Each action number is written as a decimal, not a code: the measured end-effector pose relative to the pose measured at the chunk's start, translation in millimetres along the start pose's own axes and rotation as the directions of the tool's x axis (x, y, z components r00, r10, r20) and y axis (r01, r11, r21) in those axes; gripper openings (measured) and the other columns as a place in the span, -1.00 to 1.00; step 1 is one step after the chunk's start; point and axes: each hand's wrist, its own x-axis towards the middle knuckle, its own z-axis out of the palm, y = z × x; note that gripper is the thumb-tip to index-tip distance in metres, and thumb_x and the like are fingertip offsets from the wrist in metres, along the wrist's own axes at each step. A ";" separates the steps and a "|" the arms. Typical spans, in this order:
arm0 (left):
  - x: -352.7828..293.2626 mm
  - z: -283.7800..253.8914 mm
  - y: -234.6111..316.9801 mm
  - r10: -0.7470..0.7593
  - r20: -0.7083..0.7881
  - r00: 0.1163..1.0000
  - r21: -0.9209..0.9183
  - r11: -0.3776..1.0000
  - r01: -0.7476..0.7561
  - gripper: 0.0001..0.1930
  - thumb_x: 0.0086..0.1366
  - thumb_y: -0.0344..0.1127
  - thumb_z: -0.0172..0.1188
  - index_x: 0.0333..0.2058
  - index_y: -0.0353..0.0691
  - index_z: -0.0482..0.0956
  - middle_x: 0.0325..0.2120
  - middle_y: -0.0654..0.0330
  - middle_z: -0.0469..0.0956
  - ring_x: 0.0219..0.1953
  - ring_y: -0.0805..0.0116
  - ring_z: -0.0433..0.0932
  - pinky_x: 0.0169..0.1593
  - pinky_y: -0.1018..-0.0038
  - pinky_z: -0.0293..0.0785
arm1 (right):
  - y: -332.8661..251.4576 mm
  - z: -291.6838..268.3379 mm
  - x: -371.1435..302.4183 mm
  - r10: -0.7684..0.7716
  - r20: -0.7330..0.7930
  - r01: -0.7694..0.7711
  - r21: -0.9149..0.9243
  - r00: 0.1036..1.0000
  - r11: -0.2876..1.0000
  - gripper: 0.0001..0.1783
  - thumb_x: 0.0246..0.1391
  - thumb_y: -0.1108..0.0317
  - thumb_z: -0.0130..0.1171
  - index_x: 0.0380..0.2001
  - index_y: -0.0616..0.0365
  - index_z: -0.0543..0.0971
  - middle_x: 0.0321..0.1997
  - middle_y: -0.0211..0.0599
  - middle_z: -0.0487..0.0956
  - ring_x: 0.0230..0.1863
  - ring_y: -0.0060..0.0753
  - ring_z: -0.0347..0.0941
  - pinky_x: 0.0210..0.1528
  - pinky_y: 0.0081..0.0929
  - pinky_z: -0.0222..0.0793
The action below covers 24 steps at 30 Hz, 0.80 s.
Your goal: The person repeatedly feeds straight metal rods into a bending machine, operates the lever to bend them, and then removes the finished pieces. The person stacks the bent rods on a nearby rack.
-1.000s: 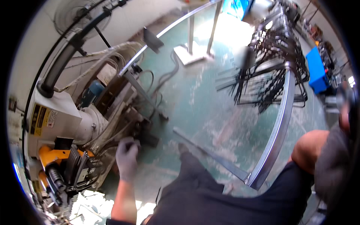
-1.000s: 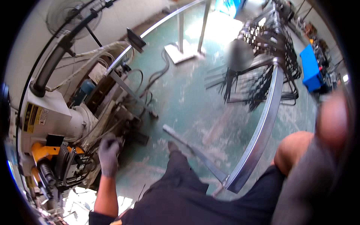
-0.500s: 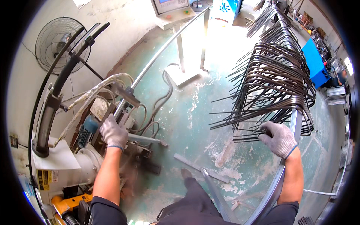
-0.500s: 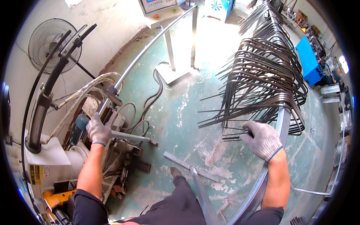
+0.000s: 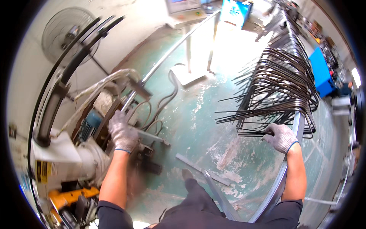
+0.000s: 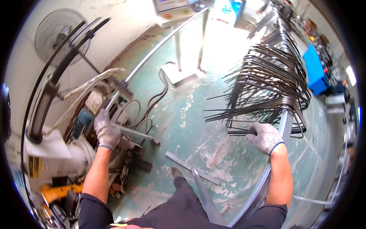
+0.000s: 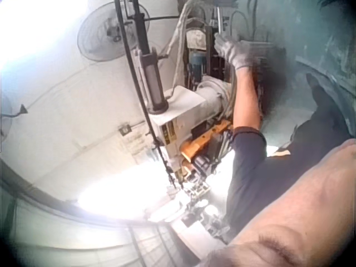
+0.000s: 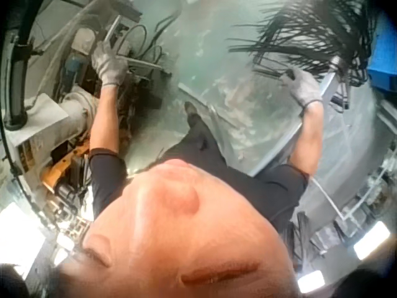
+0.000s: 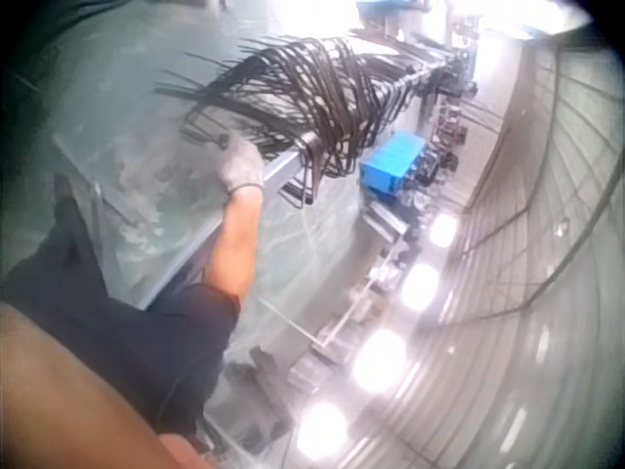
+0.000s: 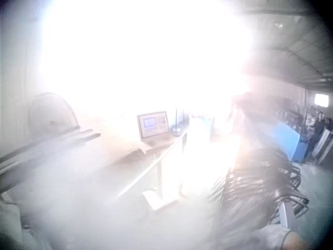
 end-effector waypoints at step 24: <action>-950.9 -459.8 -4.0 -0.946 0.155 -0.286 -0.280 -0.320 0.905 -0.68 0.32 -0.38 0.14 0.00 -0.28 0.68 -0.04 -0.05 0.71 0.04 0.12 0.69 0.13 0.31 0.57 | -443.1 318.2 -317.1 -0.882 0.371 0.944 -0.263 0.290 0.200 -0.52 0.05 0.17 0.37 0.03 0.14 0.65 -0.13 0.01 0.73 -0.06 -0.02 0.68 0.02 -0.20 0.54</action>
